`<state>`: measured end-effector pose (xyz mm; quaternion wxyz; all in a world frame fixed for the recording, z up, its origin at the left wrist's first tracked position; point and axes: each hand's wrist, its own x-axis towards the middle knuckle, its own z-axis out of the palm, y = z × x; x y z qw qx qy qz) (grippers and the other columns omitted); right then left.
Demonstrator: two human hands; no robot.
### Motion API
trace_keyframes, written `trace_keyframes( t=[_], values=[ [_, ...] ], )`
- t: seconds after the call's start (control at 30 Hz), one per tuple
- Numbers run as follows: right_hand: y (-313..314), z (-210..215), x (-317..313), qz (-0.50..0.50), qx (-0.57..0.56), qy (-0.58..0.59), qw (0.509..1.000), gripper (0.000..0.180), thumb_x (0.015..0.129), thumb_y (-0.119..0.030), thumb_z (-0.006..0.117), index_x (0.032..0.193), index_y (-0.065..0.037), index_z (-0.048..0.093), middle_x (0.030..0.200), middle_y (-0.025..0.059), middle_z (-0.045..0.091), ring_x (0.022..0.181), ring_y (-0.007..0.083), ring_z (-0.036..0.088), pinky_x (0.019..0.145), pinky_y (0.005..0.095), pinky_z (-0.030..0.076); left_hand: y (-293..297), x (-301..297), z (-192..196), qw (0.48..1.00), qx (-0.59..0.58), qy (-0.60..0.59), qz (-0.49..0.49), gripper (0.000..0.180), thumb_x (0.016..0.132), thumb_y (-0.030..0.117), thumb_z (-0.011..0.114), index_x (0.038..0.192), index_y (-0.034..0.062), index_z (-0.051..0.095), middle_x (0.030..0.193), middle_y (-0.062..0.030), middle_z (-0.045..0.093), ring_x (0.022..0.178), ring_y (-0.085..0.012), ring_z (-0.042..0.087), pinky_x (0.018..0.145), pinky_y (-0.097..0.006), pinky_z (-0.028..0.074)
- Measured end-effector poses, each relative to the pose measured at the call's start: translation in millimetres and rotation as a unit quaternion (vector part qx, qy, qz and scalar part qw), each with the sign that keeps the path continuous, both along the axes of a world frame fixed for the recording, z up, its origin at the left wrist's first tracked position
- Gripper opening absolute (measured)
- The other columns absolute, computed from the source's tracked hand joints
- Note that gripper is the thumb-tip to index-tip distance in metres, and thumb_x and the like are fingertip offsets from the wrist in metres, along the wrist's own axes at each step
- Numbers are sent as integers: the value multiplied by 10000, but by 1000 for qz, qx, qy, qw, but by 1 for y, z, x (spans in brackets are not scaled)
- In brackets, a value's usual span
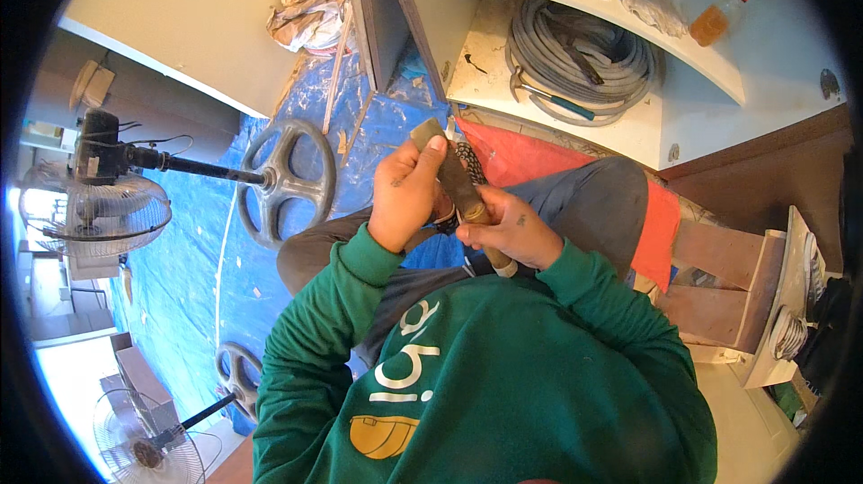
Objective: The person sits on the floor and uses a chisel to scrape and pry at the edge of a cabinet door. They then use a hammer to tap the chisel into the cabinet frame, repeating the tapping and prying actions.
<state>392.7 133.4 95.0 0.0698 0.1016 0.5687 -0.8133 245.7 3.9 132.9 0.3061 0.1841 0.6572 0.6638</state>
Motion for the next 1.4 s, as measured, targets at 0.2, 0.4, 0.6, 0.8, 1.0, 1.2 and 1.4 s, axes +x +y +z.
trace_keyframes(
  t=[0.2,0.4,0.6,0.8,1.0,1.2,1.4],
  values=[
    [5,-11,7,58,-22,-53,997,296,897,-199,788,1073,-29,622,832,-6,618,724,80,577,648,242,480,5,-2,17,996,41,-45,61,312,1067,281,547,1037,-7,662,899,-94,728,776,-142,661,748,-288,533],
    [17,-9,15,67,-26,-73,995,405,933,-229,742,1251,-31,586,952,9,617,760,77,614,683,238,528,7,-9,5,996,38,-51,62,340,1067,310,545,1061,-12,653,910,-109,730,811,-155,669,792,-299,529],
    [18,-18,20,64,-10,-82,994,394,965,-246,700,1276,-38,580,950,-10,602,753,62,601,665,230,522,12,-10,-10,992,52,-101,49,329,1063,305,554,1056,-8,653,926,-111,734,814,-159,680,771,-300,535],
    [15,-26,17,-26,114,-22,993,316,972,-278,701,1156,-34,622,882,8,627,725,68,581,645,254,493,21,-5,-14,994,45,-53,85,271,1044,237,586,955,-1,679,876,-91,732,756,-136,666,710,-291,528],
    [17,-42,15,-66,160,-46,984,301,975,-330,694,1067,-46,657,806,-3,633,665,69,546,581,252,441,31,-4,-23,988,-10,110,110,276,999,196,650,816,-10,664,713,-32,633,658,-84,518,594,-293,444],
    [19,-35,15,-82,81,-101,988,279,988,-362,671,932,-93,630,656,-42,537,560,54,487,503,238,386,40,-1,-38,982,-73,170,39,360,987,274,664,796,-29,629,620,-51,524,616,-106,438,545,-335,400],
    [24,-38,13,-79,79,-113,987,335,1016,-384,620,867,-90,564,615,-17,525,523,79,494,473,247,389,44,8,-38,976,-197,75,-55,414,989,337,647,840,-50,666,641,-124,614,604,-153,546,568,-371,455]
  ],
)
